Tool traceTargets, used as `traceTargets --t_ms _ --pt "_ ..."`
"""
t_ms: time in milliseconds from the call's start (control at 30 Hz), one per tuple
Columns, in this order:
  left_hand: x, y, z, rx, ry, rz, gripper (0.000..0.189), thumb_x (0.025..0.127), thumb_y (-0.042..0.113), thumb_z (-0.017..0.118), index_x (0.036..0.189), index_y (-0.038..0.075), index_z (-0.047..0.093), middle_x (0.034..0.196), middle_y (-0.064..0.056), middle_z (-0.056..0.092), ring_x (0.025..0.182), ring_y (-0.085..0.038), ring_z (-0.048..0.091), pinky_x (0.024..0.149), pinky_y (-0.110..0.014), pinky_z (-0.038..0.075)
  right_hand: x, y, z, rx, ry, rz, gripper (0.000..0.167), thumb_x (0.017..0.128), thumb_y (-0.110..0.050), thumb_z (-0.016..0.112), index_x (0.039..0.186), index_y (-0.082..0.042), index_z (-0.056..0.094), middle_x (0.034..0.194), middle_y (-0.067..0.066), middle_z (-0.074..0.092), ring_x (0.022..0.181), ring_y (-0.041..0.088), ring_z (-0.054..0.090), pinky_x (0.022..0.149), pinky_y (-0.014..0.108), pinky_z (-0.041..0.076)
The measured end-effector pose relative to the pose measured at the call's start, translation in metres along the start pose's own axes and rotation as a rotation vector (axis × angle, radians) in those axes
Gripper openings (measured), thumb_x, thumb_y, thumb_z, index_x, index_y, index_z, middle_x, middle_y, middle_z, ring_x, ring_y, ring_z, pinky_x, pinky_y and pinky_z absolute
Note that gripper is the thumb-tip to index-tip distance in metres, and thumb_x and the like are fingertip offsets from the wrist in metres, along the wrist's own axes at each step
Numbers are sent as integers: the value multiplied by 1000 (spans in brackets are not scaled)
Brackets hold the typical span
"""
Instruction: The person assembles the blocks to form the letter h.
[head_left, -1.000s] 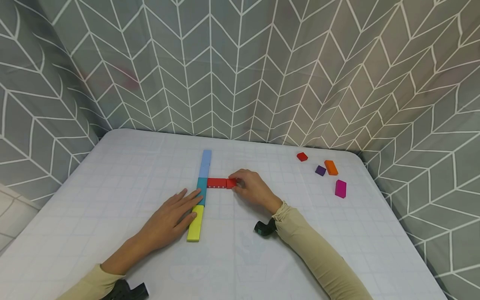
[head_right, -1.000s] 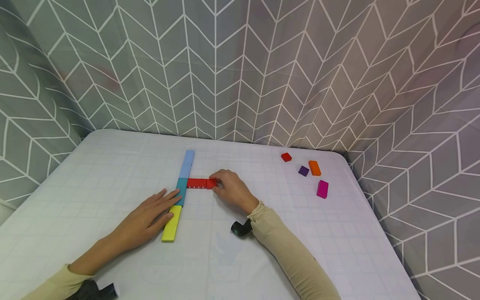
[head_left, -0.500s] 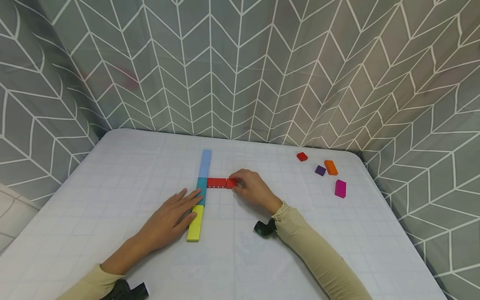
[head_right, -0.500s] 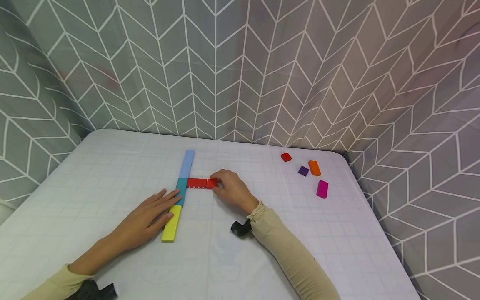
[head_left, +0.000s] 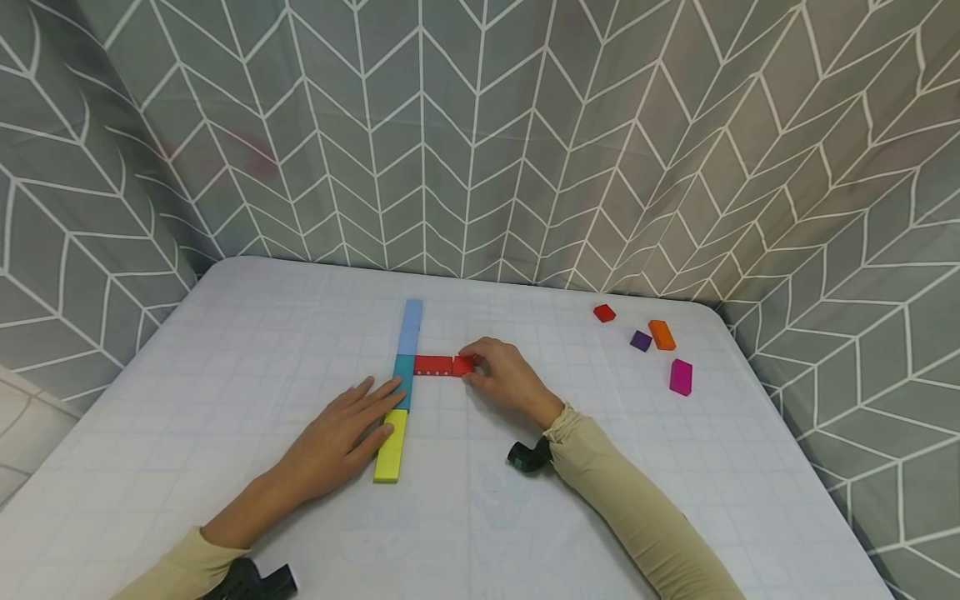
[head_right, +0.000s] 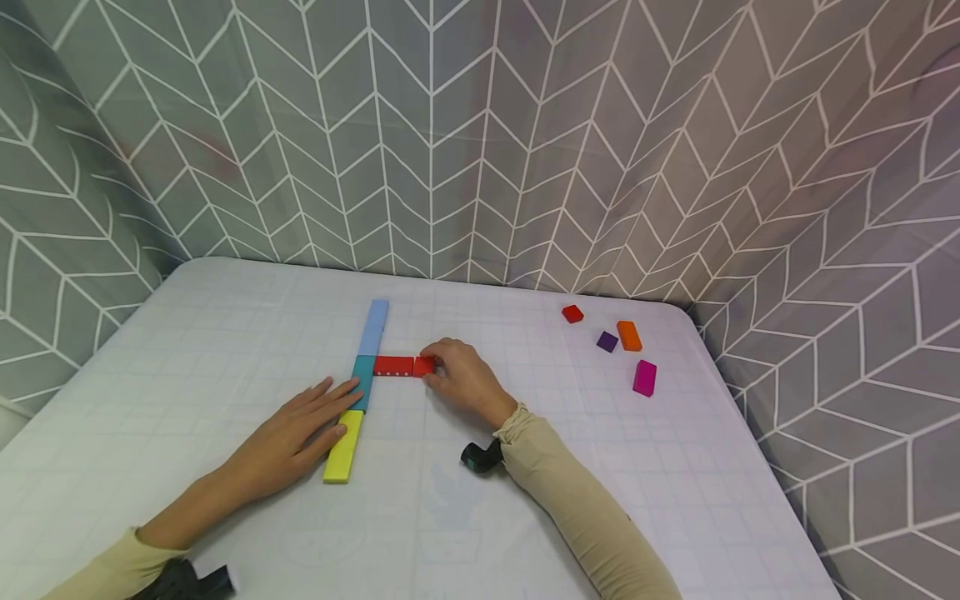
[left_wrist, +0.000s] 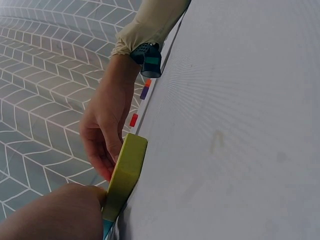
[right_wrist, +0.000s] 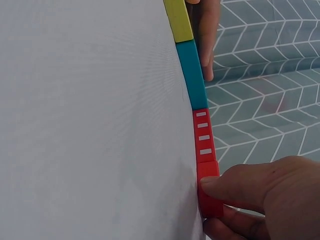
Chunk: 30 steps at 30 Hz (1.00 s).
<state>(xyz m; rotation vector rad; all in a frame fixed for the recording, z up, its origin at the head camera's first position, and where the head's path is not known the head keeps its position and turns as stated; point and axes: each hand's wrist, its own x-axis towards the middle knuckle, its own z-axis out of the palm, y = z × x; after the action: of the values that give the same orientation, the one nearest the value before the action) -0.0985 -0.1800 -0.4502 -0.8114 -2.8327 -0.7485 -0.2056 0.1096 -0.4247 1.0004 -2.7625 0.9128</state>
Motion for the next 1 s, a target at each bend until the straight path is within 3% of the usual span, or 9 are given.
traceTargets --t_ms 333,1000 --pt "0 -2 2 1 23 16 54 106 32 60 157 15 50 164 -1 39 151 -39 30 119 -61 28 0 0 -1 3 0 9 32 88 1 79 119 1 73 111 10 72 99 24 66 93 38 54" --pt "0 -3 1 3 -10 -1 55 107 33 59 158 16 48 165 1 36 153 -37 26 121 -58 24 0 -2 -2 14 -15 18 32 89 3 77 121 2 72 113 11 72 100 25 65 94 40 54"
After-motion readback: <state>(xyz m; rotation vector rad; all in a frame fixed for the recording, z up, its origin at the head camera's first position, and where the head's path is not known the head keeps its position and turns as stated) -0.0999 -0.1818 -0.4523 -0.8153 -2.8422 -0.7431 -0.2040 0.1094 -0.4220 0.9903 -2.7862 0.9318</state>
